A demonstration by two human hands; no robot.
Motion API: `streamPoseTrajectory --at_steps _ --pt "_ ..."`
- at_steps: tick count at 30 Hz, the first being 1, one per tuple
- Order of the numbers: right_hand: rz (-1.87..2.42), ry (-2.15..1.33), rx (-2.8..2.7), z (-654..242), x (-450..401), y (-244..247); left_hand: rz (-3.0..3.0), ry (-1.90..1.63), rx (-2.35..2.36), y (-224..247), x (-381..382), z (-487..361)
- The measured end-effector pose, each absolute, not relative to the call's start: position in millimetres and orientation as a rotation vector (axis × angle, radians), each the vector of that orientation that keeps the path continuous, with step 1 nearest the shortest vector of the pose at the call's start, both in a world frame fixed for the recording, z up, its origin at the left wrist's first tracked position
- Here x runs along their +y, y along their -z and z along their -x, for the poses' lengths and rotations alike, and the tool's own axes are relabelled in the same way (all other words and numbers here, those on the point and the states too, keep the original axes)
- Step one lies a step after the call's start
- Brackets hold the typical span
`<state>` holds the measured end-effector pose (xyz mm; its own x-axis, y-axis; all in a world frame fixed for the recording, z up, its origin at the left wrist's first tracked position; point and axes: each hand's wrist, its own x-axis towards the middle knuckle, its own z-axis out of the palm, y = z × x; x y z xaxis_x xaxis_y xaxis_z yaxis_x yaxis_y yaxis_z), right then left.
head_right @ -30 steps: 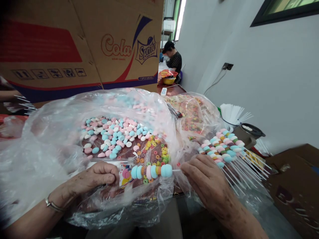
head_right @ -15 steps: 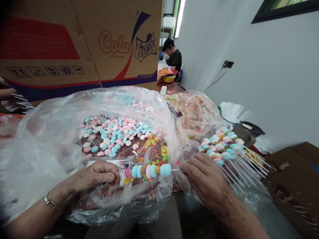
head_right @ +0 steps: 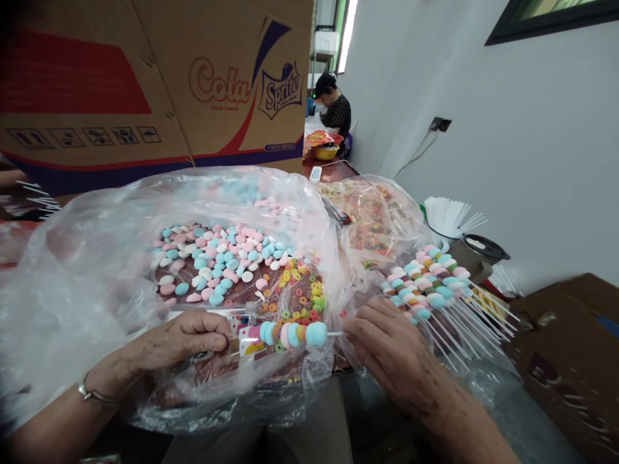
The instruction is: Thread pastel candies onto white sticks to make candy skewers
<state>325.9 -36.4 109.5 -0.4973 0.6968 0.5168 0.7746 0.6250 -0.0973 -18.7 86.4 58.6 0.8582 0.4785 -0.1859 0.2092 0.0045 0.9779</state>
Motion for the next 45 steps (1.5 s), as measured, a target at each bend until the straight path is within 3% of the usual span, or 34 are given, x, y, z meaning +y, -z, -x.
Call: streamPoseTrajectory --at_steps 12,22,34,45 --pt "1.225 0.085 -2.233 -308.1 -32.5 -92.6 -1.706 -0.212 0.603 -60.3 85.7 15.4" --pt "1.203 0.084 -2.264 -298.5 -20.2 -91.0 -1.599 -0.036 0.613 -95.5 67.9 -8.8" --pt "1.191 -0.063 -2.401 -285.5 -10.6 -91.6 -1.540 -0.008 0.667 -78.1 57.2 -15.1" --pt "1.486 -0.374 -2.363 -272.5 -14.2 -100.6 -2.041 -0.199 0.764 -66.8 62.8 5.1"
